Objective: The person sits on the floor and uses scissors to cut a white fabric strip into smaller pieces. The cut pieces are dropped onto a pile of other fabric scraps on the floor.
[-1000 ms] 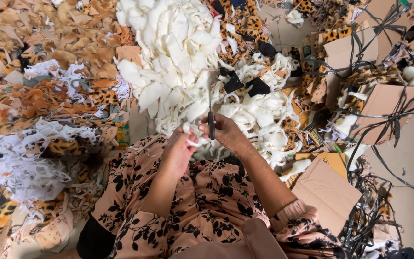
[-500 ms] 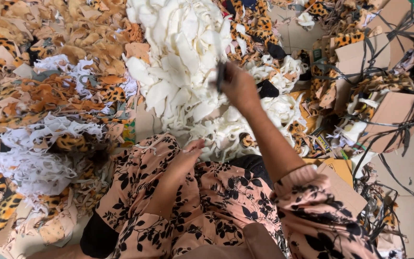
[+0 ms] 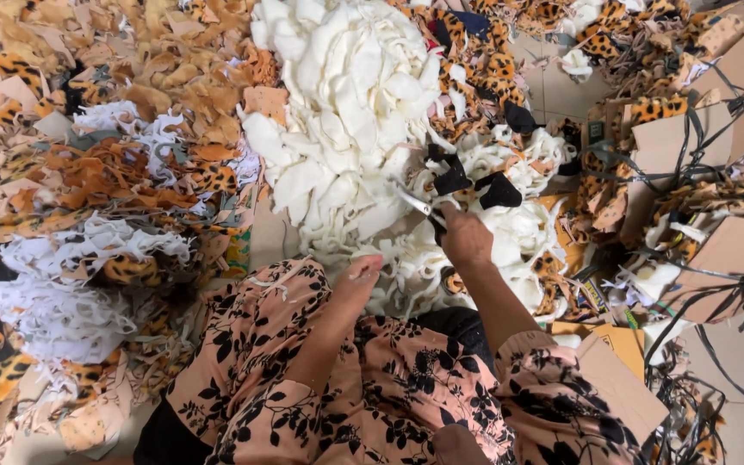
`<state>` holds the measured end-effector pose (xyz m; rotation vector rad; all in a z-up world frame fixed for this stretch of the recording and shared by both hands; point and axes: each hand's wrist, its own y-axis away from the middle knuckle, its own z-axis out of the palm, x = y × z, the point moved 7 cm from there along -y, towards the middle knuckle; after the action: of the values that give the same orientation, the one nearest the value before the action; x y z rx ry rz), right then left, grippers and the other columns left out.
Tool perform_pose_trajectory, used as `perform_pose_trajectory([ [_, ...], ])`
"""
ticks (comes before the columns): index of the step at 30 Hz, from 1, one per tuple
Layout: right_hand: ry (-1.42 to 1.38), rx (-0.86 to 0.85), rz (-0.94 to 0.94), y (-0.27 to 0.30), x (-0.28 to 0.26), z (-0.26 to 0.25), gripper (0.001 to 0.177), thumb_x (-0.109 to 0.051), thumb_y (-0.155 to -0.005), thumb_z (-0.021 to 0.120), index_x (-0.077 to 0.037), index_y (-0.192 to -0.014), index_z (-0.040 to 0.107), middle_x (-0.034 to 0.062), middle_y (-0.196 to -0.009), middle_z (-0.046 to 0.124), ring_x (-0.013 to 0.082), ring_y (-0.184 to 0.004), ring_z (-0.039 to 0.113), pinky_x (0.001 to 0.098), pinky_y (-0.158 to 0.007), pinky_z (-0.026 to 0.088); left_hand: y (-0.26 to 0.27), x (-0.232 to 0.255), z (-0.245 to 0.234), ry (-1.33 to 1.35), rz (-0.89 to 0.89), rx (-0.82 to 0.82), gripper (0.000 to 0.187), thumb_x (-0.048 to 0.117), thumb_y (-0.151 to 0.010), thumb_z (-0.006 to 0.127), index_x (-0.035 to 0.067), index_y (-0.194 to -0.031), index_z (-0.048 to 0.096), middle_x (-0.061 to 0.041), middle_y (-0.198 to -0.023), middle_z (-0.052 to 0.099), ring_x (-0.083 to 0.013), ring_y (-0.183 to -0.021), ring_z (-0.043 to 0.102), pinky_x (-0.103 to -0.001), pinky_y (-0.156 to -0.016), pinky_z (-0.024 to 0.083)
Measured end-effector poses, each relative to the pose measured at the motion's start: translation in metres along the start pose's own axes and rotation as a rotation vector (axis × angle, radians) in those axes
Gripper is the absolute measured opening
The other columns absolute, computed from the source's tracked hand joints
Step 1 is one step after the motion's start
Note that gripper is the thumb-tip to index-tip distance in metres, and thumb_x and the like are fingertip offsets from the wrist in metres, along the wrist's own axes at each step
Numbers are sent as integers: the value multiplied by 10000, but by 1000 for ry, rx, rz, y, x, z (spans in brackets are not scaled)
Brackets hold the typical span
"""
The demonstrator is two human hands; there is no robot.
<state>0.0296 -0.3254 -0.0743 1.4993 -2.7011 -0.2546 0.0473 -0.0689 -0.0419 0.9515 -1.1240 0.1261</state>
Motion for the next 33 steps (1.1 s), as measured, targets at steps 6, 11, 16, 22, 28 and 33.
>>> perform_pose_trajectory([
  [6,-243,5,18,66,-52,-39,385,-222,-854,718,-174,-1201,559,168,-919,694,396,-968,704,559,-850,581,9,5,14,264,-92,-33,609,312,-1035,457,21,-1553,321,-272,-1594,294,-402,-1482,311,-532,-1180,332],
  [11,-590,198,-97,154,-70,-24,324,-167,-819,774,-176,-1108,627,148,-852,723,382,-873,722,531,-738,586,-16,-39,31,576,-76,-121,557,353,-1025,516,39,-1473,414,-178,-1392,472,-322,-1289,485,-539,-1064,425],
  [16,-896,219,13,200,-86,-61,171,-216,-833,807,-189,-940,678,121,-616,655,292,-654,708,426,-619,577,-4,-49,35,509,-75,-31,405,165,-893,685,51,-1280,647,-89,-932,651,-191,-794,631,-297,-665,575],
  [22,-1199,205,286,177,-29,-52,211,-35,-918,727,-85,-1103,640,185,-929,741,332,-916,720,467,-816,544,26,-29,33,421,38,-12,569,255,-892,723,19,-1386,566,-170,-1148,611,-269,-988,643,-375,-739,594],
  [28,-1501,111,625,126,5,6,403,-231,-835,861,-153,-1142,611,42,-668,600,122,-469,540,223,-371,351,32,-25,38,111,4,-23,490,321,-933,668,132,-1376,576,-185,-1326,593,-314,-1203,605,-483,-924,555],
  [33,-1501,358,344,143,-31,-72,370,-124,-814,853,-115,-1113,634,24,-782,639,92,-686,569,205,-585,423,12,-33,32,66,16,-50,493,373,-956,596,134,-1386,576,-228,-1415,538,-364,-1299,563,-520,-1042,478],
])
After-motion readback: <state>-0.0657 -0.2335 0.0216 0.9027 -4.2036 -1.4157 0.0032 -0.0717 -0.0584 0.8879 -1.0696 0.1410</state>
